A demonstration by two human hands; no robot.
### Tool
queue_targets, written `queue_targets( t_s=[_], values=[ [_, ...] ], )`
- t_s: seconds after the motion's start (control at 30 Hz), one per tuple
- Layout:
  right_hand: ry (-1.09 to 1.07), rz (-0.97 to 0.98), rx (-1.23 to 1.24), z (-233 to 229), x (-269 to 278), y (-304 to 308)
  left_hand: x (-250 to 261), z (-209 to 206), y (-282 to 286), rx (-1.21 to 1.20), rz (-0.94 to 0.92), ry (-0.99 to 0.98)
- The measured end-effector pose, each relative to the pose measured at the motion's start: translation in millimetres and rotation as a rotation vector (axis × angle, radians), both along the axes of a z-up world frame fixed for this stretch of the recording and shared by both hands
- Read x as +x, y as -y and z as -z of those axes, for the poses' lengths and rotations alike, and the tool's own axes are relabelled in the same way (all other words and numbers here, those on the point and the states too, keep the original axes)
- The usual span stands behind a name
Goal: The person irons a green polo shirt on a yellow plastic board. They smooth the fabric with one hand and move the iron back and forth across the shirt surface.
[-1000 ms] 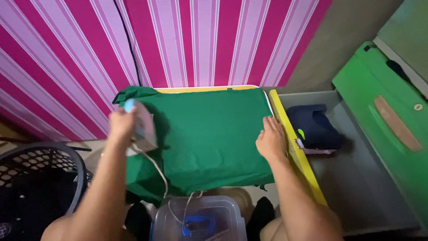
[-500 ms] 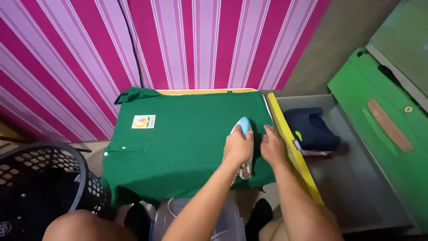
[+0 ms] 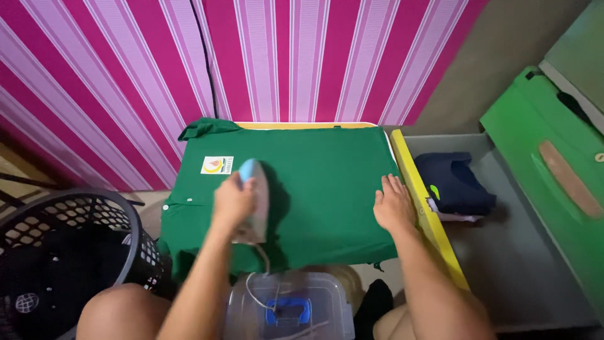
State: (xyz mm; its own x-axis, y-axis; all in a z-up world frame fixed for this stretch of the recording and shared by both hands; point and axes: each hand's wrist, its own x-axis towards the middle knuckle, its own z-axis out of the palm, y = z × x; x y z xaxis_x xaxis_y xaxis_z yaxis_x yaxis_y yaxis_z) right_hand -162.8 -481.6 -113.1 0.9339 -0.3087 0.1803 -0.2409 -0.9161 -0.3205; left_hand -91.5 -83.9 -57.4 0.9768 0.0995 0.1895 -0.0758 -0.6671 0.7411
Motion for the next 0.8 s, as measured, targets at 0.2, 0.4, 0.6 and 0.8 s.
queue_targets(
  t_s=[0.2,0.4,0.6,0.8],
  values=[
    [-0.002,-0.006,-0.008,4.8,2.5,1.9,-40.2,-66.0,-22.0,-0.194,-0.050,-0.208],
    [0.061,0.020,0.059,3.2,7.0,1.5,-27.5,-41.0,11.4,-0.309,-0.085,-0.244],
    [0.254,0.120,0.302,-16.5,16.4,0.6,-4.7,9.5,137.5,-0.179,0.070,-0.078],
    [0.299,0.230,0.393,-14.3,23.0,13.3,-16.8,-40.9,273.9,-0.172,0.149,-0.253]
  ],
)
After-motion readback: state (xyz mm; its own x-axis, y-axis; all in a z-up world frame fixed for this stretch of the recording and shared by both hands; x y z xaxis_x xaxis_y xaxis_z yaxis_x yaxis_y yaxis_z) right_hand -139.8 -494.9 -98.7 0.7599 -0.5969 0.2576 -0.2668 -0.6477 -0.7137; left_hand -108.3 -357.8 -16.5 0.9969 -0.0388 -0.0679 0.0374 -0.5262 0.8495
